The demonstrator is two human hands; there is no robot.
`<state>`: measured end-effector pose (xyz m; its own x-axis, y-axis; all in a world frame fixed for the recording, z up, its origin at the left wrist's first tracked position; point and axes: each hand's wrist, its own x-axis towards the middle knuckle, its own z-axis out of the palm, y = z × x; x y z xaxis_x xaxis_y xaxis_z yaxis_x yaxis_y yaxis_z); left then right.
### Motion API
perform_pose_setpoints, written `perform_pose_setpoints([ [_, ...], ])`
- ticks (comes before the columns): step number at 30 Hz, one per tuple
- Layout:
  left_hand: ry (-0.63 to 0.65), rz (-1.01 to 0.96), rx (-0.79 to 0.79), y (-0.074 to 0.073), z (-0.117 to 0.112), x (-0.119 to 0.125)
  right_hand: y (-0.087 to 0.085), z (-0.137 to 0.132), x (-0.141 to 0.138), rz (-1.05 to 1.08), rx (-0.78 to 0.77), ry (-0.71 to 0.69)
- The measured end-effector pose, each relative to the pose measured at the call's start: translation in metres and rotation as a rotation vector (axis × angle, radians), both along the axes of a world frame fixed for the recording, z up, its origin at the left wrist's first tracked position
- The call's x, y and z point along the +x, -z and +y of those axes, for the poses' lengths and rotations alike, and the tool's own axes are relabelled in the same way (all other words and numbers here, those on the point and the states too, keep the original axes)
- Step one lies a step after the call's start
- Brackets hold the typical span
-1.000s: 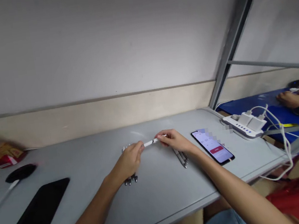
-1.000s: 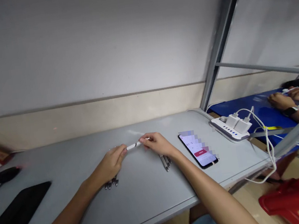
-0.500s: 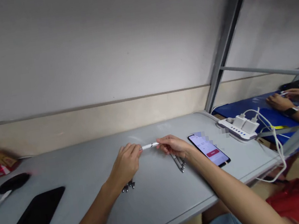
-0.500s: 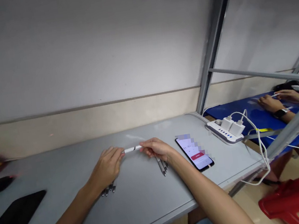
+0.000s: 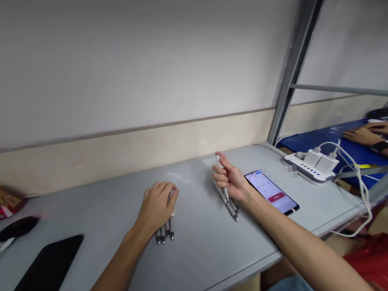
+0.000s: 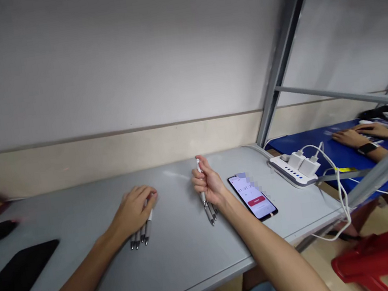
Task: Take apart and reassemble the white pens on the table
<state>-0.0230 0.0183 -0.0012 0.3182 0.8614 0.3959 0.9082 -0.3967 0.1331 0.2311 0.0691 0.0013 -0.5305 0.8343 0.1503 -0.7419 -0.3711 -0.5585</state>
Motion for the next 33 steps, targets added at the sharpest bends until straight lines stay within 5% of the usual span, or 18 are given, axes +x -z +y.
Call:
perform_pose_setpoints([
  [13,-0.110,0.038,-0.070,0.011,0.003,-0.006,-0.002,-0.002,-0.004,-0.144,0.086,0.069],
  [26,-0.085,0.003,-0.055,0.014,-0.001,0.001,-0.004,-0.003,-0.006,-0.294,0.092,0.125],
  [33,-0.060,-0.010,-0.074,0.011,-0.004,0.002,0.003,-0.005,-0.013,-0.664,0.310,0.207],
])
